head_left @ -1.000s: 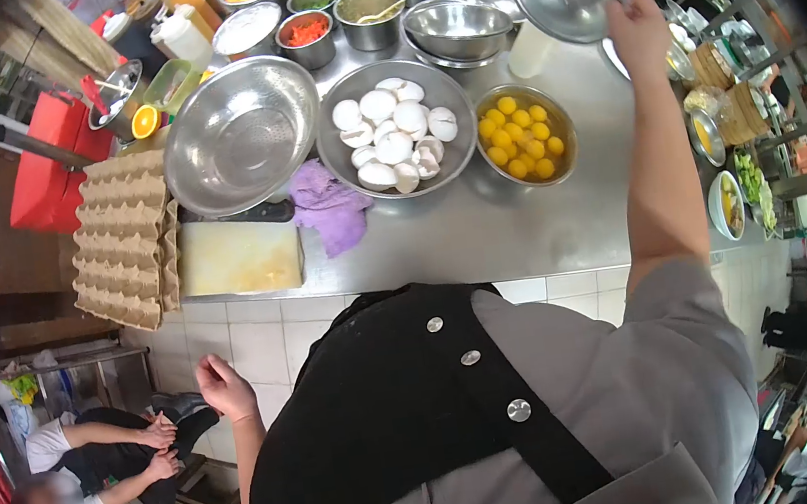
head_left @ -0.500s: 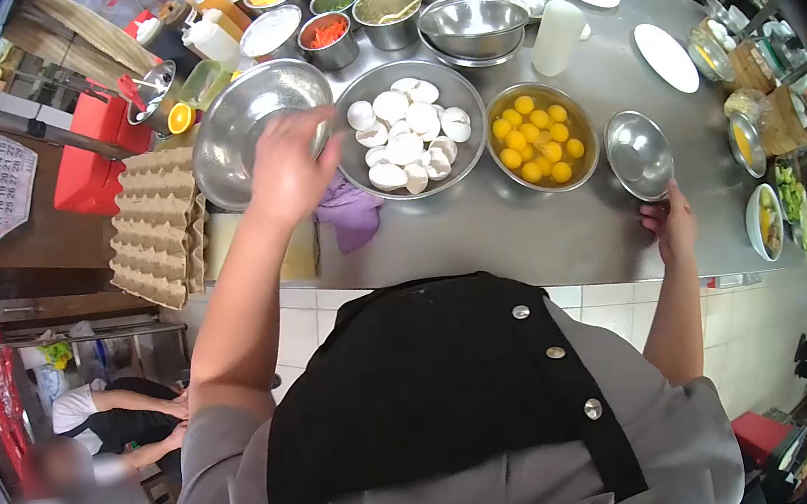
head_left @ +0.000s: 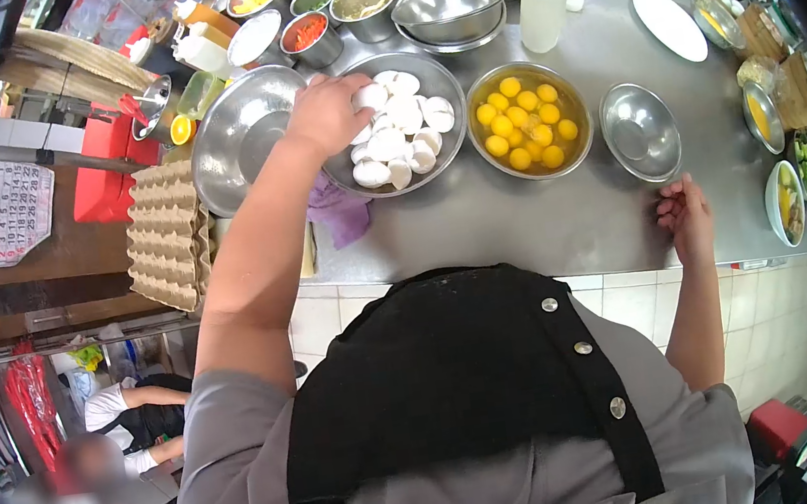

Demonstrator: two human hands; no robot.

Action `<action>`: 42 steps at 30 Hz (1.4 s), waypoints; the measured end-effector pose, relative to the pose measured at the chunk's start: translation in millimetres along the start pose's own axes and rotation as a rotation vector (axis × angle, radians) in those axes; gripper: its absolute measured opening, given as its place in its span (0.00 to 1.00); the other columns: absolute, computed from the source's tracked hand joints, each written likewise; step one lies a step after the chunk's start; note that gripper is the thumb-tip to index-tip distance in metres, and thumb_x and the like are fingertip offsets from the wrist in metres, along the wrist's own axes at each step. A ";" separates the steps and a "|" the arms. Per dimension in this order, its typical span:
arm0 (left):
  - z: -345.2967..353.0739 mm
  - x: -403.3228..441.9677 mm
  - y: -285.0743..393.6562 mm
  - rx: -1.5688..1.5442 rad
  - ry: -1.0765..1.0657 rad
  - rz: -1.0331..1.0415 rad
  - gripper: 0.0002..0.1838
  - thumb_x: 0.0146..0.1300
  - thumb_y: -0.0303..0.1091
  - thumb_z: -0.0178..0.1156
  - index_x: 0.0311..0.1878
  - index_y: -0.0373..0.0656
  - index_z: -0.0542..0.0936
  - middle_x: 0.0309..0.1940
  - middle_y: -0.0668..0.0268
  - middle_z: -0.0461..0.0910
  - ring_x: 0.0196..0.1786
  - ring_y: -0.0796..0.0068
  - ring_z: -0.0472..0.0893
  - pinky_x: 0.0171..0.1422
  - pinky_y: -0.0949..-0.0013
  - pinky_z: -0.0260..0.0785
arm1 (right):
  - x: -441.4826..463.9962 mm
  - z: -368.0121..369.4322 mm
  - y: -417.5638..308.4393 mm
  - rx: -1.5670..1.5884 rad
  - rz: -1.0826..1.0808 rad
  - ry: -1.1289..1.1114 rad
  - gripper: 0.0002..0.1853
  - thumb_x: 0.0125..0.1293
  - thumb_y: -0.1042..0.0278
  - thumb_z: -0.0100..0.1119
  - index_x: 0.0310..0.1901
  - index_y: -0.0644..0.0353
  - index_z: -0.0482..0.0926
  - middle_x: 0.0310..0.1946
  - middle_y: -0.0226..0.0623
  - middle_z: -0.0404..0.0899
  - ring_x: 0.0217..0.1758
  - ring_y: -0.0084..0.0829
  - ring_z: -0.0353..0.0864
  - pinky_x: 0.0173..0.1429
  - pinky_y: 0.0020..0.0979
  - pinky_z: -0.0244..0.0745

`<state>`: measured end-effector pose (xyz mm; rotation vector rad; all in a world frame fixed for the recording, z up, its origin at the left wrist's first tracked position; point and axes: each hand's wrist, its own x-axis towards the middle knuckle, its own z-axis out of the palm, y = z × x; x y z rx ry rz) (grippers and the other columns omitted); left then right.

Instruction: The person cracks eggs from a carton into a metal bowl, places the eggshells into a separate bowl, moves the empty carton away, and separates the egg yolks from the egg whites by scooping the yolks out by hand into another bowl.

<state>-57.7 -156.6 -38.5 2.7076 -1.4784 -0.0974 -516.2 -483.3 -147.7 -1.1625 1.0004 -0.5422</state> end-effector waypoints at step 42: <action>9.2 12.6 25.5 0.090 -0.066 0.193 0.26 0.55 0.44 0.74 0.59 0.54 0.86 0.59 0.59 0.78 0.67 0.54 0.74 0.72 0.54 0.68 | -123.5 141.7 -11.5 -0.408 -0.283 -0.441 0.05 0.72 0.72 0.68 0.42 0.61 0.82 0.33 0.23 0.80 0.35 0.14 0.76 0.41 0.22 0.75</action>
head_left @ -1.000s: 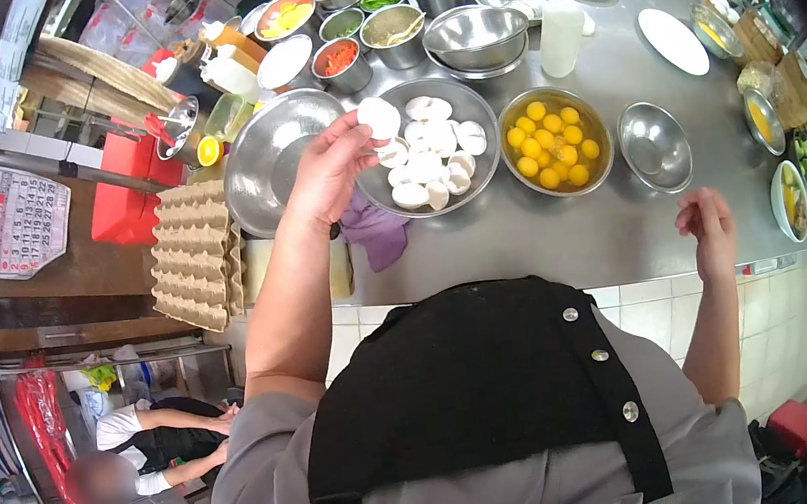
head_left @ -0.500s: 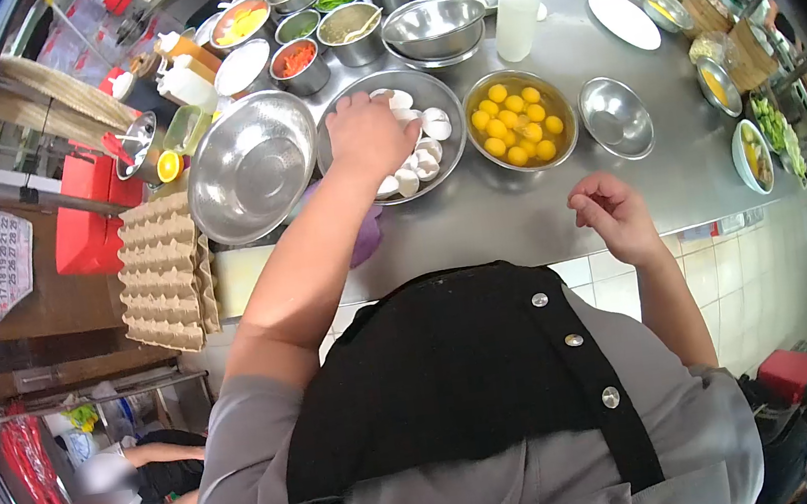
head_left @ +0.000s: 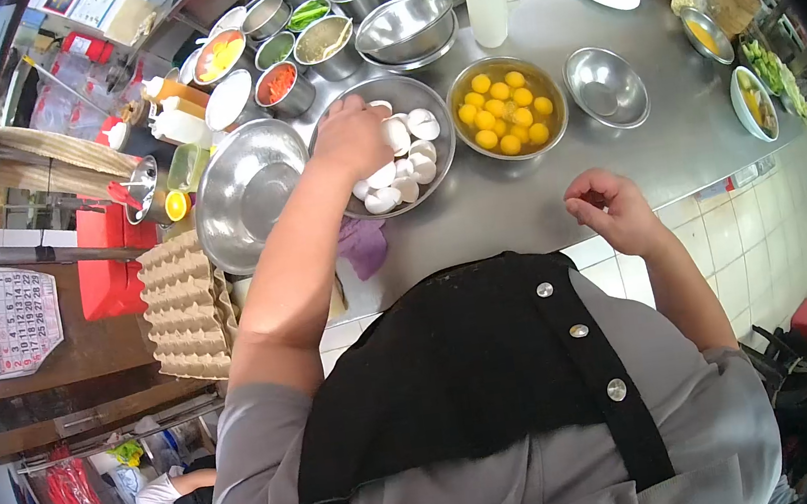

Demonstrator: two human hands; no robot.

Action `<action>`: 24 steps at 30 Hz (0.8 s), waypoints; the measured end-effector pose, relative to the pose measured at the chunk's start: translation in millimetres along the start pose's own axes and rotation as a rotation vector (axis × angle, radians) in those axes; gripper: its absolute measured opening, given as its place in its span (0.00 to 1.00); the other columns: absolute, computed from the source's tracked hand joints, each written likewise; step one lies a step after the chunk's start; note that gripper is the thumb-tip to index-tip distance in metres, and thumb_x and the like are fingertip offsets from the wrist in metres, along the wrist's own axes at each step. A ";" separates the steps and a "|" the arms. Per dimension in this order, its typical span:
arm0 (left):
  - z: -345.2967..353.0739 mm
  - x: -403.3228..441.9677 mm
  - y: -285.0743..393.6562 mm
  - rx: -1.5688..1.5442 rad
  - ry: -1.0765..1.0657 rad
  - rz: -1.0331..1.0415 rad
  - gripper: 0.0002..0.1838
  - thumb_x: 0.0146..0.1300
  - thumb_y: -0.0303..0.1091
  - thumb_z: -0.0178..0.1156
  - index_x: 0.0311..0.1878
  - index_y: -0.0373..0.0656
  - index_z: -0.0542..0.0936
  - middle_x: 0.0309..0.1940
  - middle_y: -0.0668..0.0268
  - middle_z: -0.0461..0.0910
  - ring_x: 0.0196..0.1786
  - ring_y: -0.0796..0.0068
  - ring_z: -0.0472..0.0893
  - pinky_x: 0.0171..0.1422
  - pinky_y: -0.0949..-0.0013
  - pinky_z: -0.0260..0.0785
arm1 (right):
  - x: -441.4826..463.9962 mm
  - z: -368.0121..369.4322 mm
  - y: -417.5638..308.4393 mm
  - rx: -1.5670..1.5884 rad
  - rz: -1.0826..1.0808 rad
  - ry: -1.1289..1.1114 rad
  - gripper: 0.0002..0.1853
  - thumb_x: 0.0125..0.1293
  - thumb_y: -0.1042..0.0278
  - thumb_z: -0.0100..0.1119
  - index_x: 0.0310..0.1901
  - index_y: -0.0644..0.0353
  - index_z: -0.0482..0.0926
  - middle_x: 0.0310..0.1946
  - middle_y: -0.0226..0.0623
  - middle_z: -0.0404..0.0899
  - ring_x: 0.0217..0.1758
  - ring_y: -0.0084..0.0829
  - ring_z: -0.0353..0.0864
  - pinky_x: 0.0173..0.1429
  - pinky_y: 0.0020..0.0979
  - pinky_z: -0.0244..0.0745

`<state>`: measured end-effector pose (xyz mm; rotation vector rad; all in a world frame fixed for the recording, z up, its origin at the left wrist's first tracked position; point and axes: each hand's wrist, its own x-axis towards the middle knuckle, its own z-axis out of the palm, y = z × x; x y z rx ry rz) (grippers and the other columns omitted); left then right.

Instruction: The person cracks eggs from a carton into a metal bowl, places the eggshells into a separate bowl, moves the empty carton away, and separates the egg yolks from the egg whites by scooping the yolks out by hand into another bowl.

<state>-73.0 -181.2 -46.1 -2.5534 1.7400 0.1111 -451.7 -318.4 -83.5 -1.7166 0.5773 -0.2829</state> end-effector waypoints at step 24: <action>-19.1 -74.0 -11.9 -1.628 0.004 0.045 0.37 0.64 0.24 0.67 0.77 0.41 0.68 0.61 0.67 0.82 0.59 0.76 0.79 0.67 0.68 0.71 | 77.5 64.8 -81.7 -0.128 -0.303 -0.097 0.12 0.72 0.68 0.67 0.54 0.60 0.81 0.35 0.24 0.81 0.33 0.16 0.76 0.40 0.24 0.75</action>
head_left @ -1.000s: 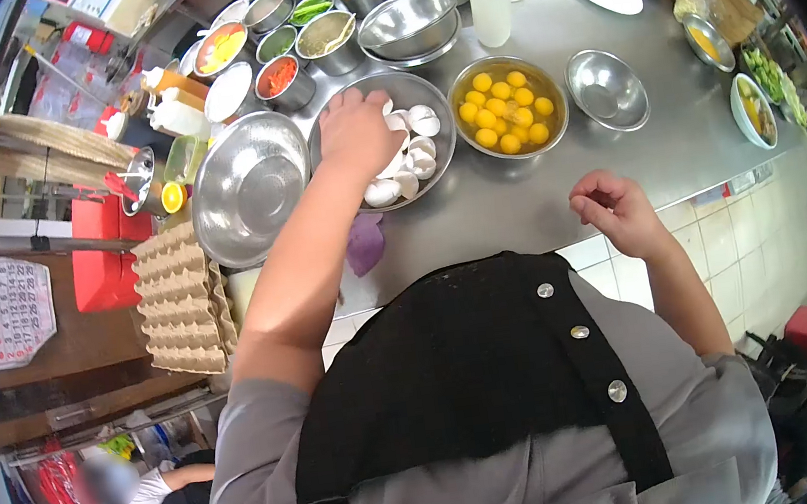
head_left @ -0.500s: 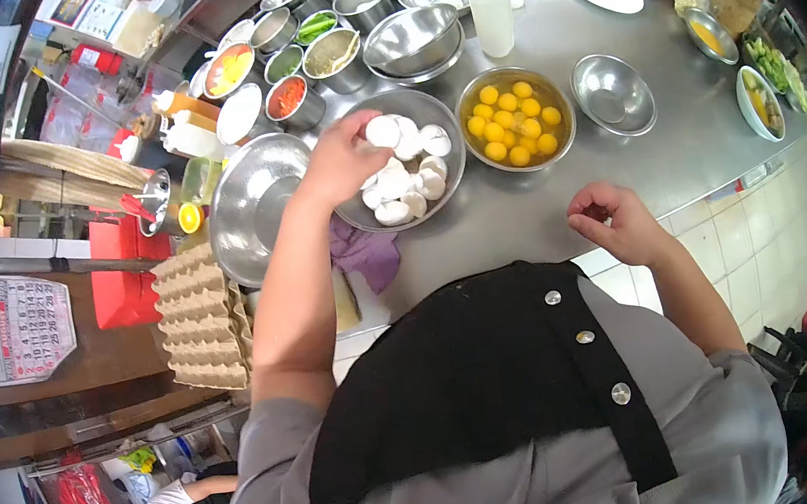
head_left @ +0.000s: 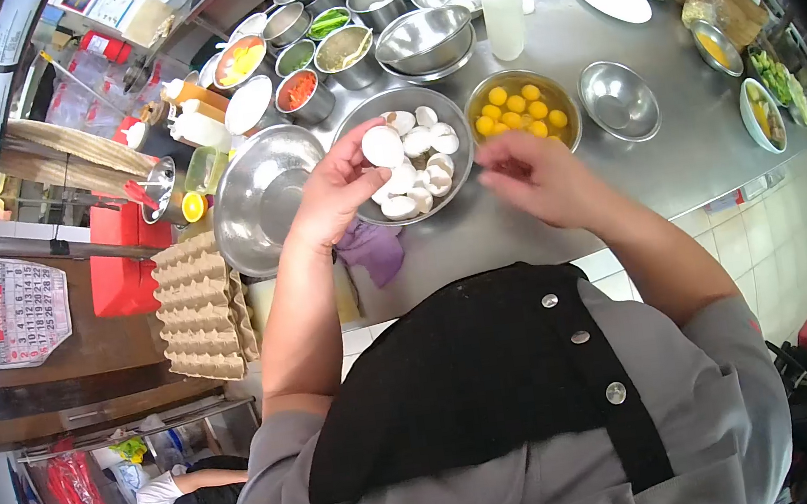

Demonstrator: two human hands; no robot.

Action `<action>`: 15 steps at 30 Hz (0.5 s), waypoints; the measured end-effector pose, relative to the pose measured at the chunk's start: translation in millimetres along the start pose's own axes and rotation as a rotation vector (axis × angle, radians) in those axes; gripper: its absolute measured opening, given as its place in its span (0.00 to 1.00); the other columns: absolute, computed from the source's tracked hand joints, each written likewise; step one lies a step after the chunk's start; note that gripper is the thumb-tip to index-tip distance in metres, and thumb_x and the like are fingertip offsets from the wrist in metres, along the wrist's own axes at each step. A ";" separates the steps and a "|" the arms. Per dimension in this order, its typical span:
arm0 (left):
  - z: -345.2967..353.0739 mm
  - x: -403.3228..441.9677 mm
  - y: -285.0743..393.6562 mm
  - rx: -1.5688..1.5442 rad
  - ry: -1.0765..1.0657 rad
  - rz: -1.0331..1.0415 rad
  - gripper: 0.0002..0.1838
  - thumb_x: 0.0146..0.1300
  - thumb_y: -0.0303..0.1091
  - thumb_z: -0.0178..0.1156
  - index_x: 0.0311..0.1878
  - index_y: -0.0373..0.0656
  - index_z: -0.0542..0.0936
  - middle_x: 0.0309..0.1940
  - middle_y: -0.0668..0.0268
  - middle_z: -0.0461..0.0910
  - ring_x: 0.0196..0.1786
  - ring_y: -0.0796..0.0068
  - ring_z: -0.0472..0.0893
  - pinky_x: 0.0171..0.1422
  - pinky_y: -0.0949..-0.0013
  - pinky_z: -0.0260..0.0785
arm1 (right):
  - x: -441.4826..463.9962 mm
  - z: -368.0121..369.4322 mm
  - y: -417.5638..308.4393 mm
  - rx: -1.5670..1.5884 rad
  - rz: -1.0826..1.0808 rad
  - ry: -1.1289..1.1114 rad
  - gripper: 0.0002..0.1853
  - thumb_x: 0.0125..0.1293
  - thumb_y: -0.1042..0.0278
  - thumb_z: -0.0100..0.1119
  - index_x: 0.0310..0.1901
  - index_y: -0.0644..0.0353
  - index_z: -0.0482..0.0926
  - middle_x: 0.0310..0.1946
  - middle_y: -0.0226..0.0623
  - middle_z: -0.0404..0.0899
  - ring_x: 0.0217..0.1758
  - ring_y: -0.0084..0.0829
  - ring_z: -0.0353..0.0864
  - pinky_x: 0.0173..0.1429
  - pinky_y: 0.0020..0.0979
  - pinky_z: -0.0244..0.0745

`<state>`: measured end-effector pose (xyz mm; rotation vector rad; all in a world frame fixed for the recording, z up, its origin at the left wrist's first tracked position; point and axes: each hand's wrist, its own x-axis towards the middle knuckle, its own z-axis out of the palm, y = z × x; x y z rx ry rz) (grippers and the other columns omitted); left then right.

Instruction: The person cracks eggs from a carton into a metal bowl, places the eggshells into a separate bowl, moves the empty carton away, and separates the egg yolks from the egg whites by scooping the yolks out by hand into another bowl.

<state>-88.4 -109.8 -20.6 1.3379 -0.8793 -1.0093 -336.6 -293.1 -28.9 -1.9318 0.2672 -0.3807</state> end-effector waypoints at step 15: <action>2.7 -9.0 -7.9 1.155 0.182 -0.198 0.23 0.65 0.52 0.69 0.53 0.43 0.87 0.42 0.54 0.89 0.47 0.55 0.88 0.55 0.58 0.78 | 36.8 16.1 2.9 -0.217 -0.146 -0.107 0.08 0.72 0.69 0.64 0.48 0.60 0.84 0.32 0.28 0.81 0.33 0.18 0.75 0.40 0.24 0.74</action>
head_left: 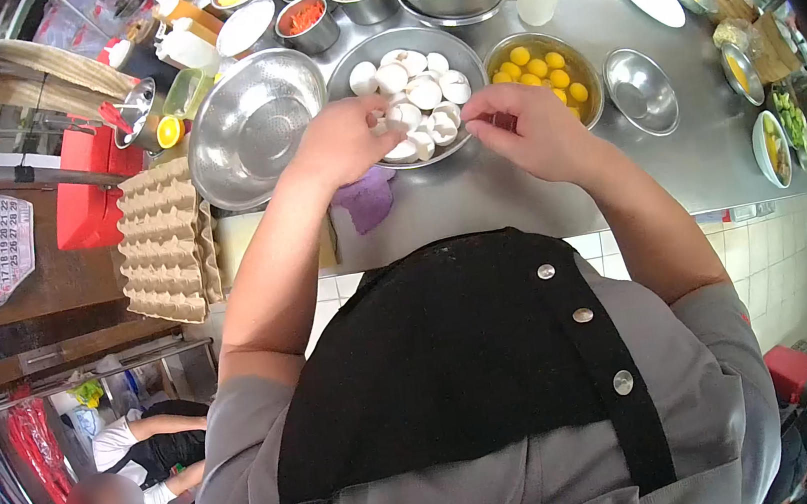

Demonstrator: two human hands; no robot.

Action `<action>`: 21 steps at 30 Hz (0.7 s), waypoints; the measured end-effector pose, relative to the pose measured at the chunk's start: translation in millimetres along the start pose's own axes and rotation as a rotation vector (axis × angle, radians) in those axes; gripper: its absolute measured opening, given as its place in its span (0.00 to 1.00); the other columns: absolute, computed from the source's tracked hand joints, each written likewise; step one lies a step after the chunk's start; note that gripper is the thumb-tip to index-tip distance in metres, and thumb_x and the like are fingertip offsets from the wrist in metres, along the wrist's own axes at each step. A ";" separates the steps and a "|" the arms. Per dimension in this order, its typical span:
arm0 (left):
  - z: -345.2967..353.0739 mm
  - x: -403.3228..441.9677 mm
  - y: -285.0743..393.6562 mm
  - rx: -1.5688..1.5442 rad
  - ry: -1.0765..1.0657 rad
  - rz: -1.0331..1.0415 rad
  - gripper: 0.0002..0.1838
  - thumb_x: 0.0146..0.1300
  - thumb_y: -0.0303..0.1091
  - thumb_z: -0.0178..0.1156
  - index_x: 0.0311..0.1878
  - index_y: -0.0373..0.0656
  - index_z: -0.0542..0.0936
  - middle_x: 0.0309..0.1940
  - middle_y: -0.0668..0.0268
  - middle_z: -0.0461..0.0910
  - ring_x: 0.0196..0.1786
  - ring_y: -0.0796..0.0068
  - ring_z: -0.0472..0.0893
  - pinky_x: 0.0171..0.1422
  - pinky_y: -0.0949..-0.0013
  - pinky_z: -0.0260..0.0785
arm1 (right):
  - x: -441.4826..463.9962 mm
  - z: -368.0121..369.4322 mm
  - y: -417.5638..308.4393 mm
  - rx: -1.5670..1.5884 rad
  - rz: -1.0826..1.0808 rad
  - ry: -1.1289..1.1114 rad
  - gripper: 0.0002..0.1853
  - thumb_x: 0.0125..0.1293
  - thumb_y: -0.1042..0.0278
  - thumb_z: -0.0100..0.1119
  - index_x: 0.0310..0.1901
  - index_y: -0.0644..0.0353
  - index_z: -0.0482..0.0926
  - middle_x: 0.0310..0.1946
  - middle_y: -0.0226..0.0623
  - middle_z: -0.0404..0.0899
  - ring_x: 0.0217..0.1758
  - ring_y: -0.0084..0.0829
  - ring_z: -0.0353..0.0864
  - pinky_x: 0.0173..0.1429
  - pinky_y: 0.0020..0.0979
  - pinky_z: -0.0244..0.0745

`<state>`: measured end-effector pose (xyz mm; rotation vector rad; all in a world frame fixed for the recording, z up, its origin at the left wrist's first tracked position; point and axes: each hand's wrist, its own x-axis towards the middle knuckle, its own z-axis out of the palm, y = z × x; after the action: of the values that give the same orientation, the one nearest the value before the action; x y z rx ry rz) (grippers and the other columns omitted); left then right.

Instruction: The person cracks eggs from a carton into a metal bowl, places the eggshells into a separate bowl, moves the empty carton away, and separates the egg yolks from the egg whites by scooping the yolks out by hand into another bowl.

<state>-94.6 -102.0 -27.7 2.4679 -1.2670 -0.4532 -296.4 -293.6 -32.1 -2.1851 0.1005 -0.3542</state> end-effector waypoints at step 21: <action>-0.8 -12.0 14.2 0.249 -0.188 -0.042 0.22 0.60 0.55 0.69 0.45 0.46 0.90 0.46 0.58 0.88 0.56 0.53 0.83 0.67 0.46 0.68 | 0.3 5.3 5.6 0.028 0.090 -0.036 0.10 0.69 0.63 0.65 0.45 0.60 0.85 0.35 0.40 0.86 0.38 0.34 0.87 0.44 0.35 0.80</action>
<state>-111.1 -99.8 -19.4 2.7162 -1.4236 -0.5820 -294.3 -292.9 -39.5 -2.1505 0.1725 -0.2644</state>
